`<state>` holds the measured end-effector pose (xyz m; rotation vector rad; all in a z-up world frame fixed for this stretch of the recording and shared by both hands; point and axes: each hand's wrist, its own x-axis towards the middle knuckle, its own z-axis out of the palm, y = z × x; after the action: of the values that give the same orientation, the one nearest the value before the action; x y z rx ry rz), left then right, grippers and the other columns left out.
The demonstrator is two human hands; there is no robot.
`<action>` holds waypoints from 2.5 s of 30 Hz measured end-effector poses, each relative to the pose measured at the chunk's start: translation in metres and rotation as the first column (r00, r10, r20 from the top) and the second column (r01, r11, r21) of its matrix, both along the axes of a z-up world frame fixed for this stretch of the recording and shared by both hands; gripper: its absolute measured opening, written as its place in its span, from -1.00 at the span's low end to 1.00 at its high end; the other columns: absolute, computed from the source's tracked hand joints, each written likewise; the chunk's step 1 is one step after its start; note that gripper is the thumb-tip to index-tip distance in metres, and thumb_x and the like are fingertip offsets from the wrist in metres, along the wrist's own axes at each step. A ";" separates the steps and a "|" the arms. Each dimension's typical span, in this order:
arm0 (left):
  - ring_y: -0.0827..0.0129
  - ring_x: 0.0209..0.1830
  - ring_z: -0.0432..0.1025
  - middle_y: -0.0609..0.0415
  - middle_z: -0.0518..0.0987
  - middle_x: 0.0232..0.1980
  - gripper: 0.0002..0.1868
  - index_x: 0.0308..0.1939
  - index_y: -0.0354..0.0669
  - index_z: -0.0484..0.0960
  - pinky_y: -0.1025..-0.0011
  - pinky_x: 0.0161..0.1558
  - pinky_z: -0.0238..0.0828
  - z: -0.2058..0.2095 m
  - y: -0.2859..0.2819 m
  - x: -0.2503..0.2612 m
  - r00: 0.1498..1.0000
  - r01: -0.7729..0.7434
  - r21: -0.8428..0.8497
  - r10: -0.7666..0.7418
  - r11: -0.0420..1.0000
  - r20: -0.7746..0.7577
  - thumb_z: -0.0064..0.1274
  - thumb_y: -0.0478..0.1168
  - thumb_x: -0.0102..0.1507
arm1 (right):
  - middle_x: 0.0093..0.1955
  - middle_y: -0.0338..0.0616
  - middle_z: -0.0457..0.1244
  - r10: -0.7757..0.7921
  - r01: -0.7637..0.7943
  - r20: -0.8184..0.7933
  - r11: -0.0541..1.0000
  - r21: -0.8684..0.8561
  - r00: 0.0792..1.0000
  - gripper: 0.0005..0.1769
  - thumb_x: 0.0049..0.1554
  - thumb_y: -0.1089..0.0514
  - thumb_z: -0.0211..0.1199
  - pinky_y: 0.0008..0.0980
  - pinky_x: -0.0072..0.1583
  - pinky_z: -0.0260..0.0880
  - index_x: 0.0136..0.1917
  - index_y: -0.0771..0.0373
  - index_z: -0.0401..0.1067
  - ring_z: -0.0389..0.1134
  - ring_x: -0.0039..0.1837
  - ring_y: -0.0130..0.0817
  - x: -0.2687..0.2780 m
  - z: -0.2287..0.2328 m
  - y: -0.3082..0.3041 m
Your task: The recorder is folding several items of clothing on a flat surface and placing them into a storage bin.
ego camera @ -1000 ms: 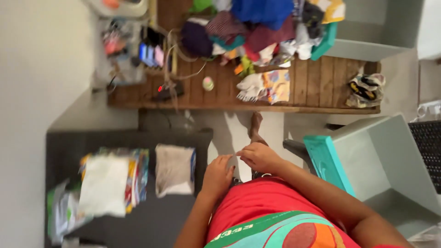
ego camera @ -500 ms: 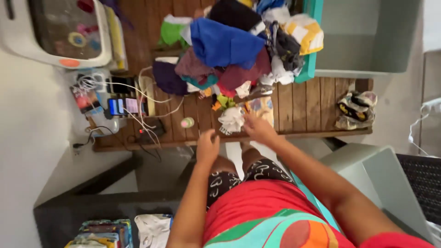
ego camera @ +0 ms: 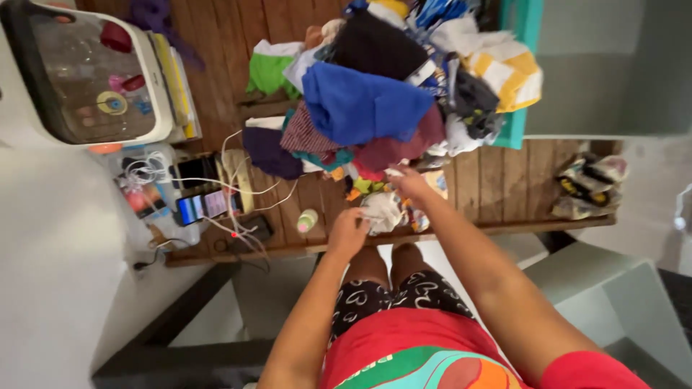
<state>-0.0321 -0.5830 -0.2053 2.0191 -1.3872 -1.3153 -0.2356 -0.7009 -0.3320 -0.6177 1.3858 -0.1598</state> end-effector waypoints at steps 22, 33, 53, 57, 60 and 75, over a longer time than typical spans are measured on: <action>-0.13 0.21 0.38 -0.23 0.49 0.20 -0.40 0.30 -0.25 0.43 0.08 0.18 0.34 0.061 -0.016 0.004 0.984 0.133 -0.115 -0.117 0.984 0.134 0.24 -0.12 0.24 | -0.07 -0.18 0.34 -0.712 0.706 0.283 0.694 0.143 0.642 -0.83 0.24 0.15 0.26 -0.26 -0.09 0.39 0.08 0.20 0.37 0.34 -0.10 -0.28 0.013 0.038 0.006; 0.07 0.06 0.56 -0.17 0.69 0.08 -0.51 0.30 -0.26 0.52 0.21 0.08 0.52 0.131 0.036 -0.052 0.826 -0.238 0.016 0.211 0.971 -0.522 -0.11 -0.38 0.26 | 0.01 -0.13 0.38 0.047 0.166 0.495 0.911 -0.378 0.867 -0.73 0.33 0.11 0.24 -0.37 0.09 0.40 0.13 0.40 0.48 0.36 0.03 -0.40 -0.037 0.256 0.104; 0.43 -0.18 0.48 0.05 0.62 -0.14 -0.61 0.16 -0.29 0.43 0.45 -0.13 0.45 0.242 0.384 -0.031 0.194 -0.981 -0.056 0.914 0.186 -0.356 0.12 -0.29 0.29 | -0.11 -0.34 0.35 0.949 -0.807 0.267 0.288 -0.515 0.168 -0.75 0.26 0.09 0.21 -0.48 -0.03 0.40 0.15 0.24 0.46 0.30 -0.06 -0.61 0.104 0.348 0.282; 0.58 -0.20 0.46 0.14 0.65 -0.18 -0.83 -0.04 -0.30 0.63 0.58 -0.13 0.43 0.236 0.509 -0.047 0.020 -0.999 -0.035 0.886 0.005 -0.463 0.01 -0.30 0.36 | -0.05 -0.35 0.35 0.852 -0.891 0.523 0.257 -0.375 0.026 -0.76 0.28 0.15 0.21 -0.48 0.05 0.39 0.16 0.30 0.43 0.33 0.01 -0.57 0.141 0.357 0.388; 0.54 -0.29 0.45 0.11 0.64 -0.25 -0.85 -0.07 -0.32 0.66 0.56 -0.24 0.38 0.228 0.606 -0.066 -0.203 -0.971 0.000 0.820 -0.240 -0.535 0.03 -0.31 0.38 | -0.02 -0.35 0.34 0.824 -0.863 0.563 0.235 -0.448 -0.068 -0.73 0.24 0.16 0.25 -0.47 0.07 0.39 0.16 0.31 0.42 0.32 0.04 -0.60 0.165 0.374 0.485; 0.53 -0.16 0.47 0.13 0.62 -0.13 -0.91 -0.10 -0.33 0.66 0.59 -0.11 0.42 0.259 0.779 -0.081 -0.257 -0.690 -0.530 0.851 -0.493 -0.458 0.09 -0.39 0.36 | 0.01 0.00 0.30 0.963 -0.104 -0.053 -0.082 -0.991 -0.263 -0.58 0.15 0.16 0.44 -0.29 0.09 0.40 0.22 0.32 0.41 0.33 0.02 -0.21 0.219 0.436 0.724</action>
<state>-0.1131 0.1958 0.0541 1.6376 0.2978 0.3836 -0.0162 0.0235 0.1044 -1.8041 -0.6928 -0.0004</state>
